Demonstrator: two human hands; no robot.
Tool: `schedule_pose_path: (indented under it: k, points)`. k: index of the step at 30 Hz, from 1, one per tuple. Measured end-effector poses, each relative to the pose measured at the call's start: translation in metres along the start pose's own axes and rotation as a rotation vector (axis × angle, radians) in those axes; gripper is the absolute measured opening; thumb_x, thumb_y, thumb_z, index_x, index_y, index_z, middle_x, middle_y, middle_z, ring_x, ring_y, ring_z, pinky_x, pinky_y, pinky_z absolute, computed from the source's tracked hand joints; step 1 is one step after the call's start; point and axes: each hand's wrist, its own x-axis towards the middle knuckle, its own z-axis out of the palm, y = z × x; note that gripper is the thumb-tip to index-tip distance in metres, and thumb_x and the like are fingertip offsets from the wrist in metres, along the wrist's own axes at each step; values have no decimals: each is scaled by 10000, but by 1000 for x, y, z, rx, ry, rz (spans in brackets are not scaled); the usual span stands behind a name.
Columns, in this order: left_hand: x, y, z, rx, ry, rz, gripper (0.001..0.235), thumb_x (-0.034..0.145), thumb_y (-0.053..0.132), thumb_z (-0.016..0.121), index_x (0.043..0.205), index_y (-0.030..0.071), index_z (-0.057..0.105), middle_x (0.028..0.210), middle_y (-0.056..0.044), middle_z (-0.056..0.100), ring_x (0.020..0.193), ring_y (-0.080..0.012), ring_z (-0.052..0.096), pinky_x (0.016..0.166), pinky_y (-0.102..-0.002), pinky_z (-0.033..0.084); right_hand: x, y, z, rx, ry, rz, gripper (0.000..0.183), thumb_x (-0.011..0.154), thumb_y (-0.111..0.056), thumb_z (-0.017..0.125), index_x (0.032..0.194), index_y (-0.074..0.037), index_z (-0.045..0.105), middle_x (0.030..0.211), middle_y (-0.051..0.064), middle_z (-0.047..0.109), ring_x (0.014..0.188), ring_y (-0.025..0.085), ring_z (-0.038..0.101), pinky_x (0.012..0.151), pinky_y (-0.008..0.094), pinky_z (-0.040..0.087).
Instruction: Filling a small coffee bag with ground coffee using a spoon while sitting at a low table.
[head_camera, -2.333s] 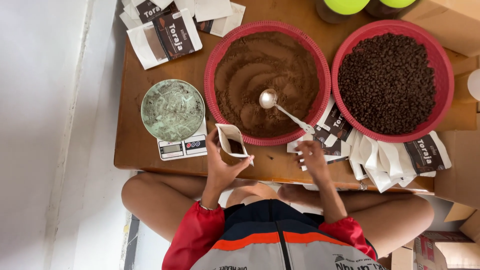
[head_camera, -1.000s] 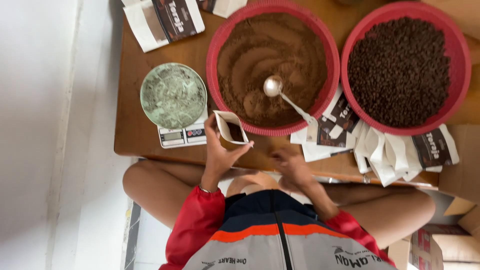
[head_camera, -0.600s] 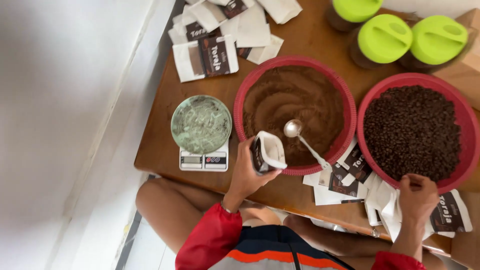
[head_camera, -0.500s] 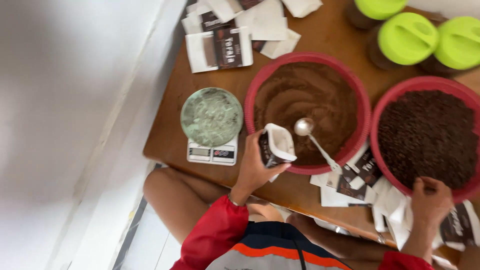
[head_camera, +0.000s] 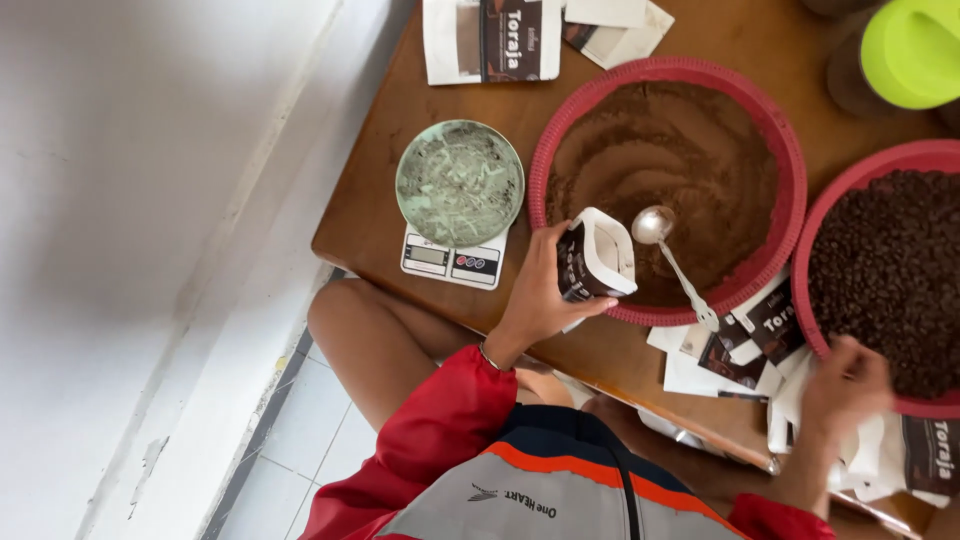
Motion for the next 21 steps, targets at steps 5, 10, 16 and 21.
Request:
schedule_pose_path:
  k: [5, 10, 16, 21]
  points:
    - [-3, -5, 1, -71, 0, -1, 1003, 696, 364, 917, 1458, 13, 368, 1327, -207, 468, 1255, -404, 547, 1079, -484, 468, 9, -156, -36, 167, -464, 424, 352, 1215, -352, 519, 1254, -27, 647, 873, 136, 703, 847, 330, 644, 765, 464, 472]
    - [-7, -13, 2, -100, 4, 57, 1052, 678, 397, 954, 1458, -33, 393, 1296, -255, 469, 1273, -482, 501, 1105, -555, 431, 9, -189, -24, 407, -599, 507, 443, 1102, -349, 636, 1292, 41, 552, 960, 219, 744, 796, 350, 730, 750, 430, 540]
    - [-8, -17, 0, -122, -23, 37, 1016, 724, 368, 953, 1476, -17, 388, 1315, -221, 459, 1285, -436, 491, 1079, -573, 441, 24, -198, -9, 472, -667, 619, 427, 1005, -319, 738, 1227, 3, 566, 793, 103, 700, 584, 181, 693, 558, 311, 550]
    - [-13, -22, 2, -160, -24, 22, 1038, 710, 305, 948, 1495, -28, 357, 1322, -240, 438, 1263, -449, 487, 1026, -643, 460, 45, -217, -23, 677, -817, 607, 255, 1050, -218, 540, 1125, -40, 705, 562, -4, 511, 435, 131, 562, 443, 269, 472]
